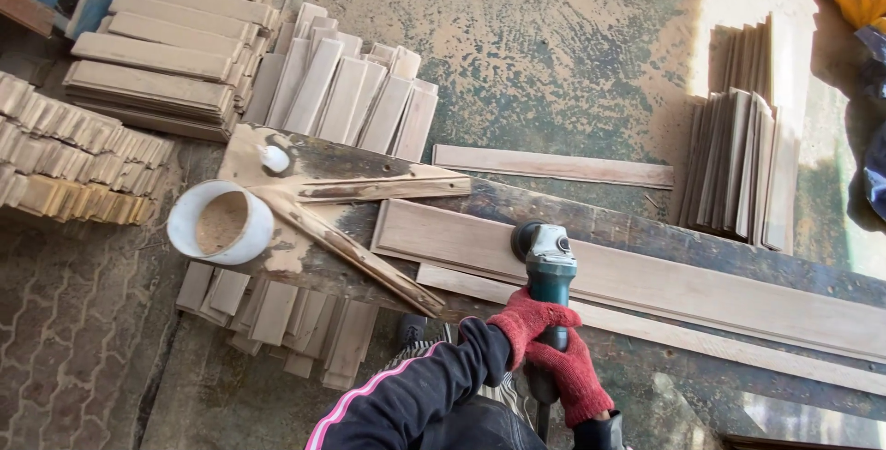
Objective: Sanding long wooden planks using a hand sanding block and an angle grinder.
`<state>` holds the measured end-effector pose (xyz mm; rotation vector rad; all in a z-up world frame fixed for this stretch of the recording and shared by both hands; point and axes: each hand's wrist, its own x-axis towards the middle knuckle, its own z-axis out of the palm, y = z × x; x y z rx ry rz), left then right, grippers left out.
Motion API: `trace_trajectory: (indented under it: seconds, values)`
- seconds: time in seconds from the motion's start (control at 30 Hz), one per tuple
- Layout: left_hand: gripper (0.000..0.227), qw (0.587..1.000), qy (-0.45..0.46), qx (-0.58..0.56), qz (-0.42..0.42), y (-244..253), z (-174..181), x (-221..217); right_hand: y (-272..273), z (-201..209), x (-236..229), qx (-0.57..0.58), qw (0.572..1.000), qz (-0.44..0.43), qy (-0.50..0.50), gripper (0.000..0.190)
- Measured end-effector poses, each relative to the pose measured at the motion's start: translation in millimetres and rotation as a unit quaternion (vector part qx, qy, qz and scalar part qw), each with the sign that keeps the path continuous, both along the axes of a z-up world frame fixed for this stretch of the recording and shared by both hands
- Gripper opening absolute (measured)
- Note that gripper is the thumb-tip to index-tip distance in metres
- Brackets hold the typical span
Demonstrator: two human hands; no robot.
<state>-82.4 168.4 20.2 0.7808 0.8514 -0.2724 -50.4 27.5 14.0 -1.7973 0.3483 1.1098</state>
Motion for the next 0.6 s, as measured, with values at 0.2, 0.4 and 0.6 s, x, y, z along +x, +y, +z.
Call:
trace_trajectory:
  seconds: [0.2,0.4,0.6]
  values:
    - [0.038,0.995,-0.020,-0.011,0.100,92,4,-59,97,-2,-40,0.081,0.994,0.074,0.007,0.045]
    - [0.050,0.986,0.035,0.001,0.161,135,-2,-92,153,8,-59,0.071,0.988,0.137,0.020,0.059]
    - [0.034,0.986,0.002,-0.011,0.168,129,-9,-89,141,-12,-54,0.110,0.984,0.133,0.038,0.057]
